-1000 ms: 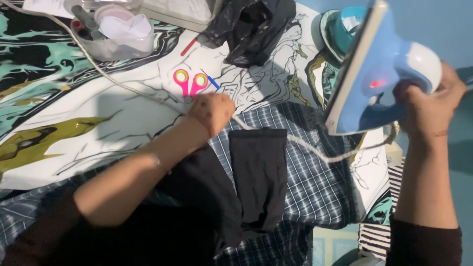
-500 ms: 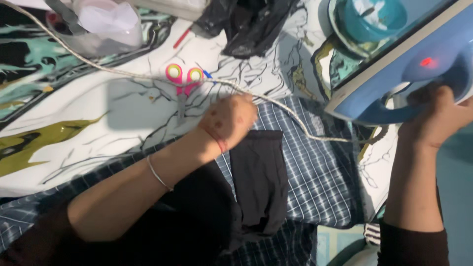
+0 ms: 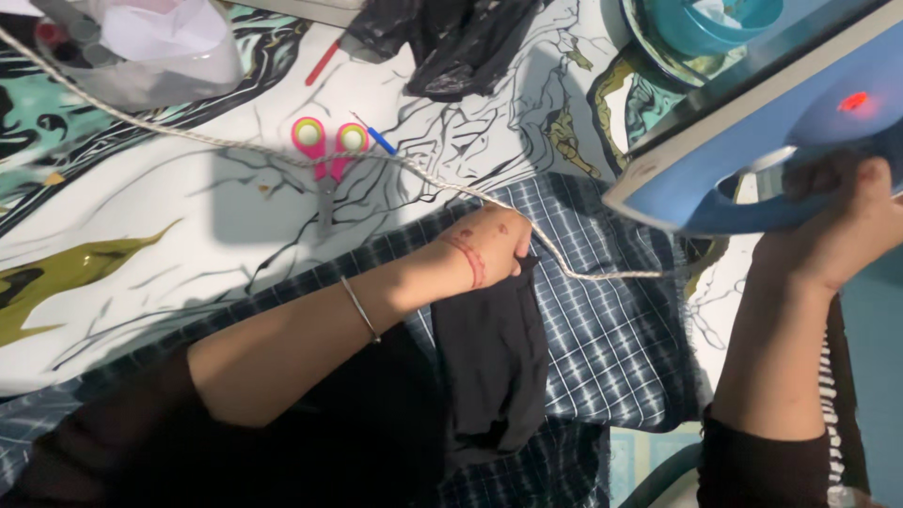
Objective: The person irons a black garment on a checkered cloth using a blue electric iron. They repeatedly adjust the fabric and move the iron over different sections to smooth out wrinkles.
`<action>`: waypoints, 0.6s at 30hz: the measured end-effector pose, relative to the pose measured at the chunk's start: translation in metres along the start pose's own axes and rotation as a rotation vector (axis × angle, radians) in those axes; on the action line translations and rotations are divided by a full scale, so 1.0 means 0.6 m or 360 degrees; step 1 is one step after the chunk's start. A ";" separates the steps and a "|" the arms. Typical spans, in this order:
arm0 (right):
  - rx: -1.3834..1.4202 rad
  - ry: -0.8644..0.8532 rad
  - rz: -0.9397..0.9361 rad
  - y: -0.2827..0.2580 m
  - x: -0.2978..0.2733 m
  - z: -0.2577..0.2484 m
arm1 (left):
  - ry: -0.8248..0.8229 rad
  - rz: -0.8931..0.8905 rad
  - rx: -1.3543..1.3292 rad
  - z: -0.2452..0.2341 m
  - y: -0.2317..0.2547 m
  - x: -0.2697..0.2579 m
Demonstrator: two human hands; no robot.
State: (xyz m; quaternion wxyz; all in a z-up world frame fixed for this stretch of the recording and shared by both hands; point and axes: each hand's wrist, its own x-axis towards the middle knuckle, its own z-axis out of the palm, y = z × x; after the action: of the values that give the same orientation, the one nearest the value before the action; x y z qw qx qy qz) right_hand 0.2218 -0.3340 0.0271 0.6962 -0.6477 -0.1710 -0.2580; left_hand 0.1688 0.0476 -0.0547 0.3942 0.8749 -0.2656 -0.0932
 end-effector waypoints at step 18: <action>0.0083 -0.0072 0.0042 0.053 0.063 -0.098 | 0.0357 0.0662 0.0402 0.048 0.029 0.061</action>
State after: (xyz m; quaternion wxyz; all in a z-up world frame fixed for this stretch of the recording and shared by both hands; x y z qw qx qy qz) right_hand 0.2651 -0.3962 0.0171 0.7120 -0.6373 -0.1848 -0.2297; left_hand 0.1821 0.0003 -0.0594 0.3195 0.8486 -0.4038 0.1212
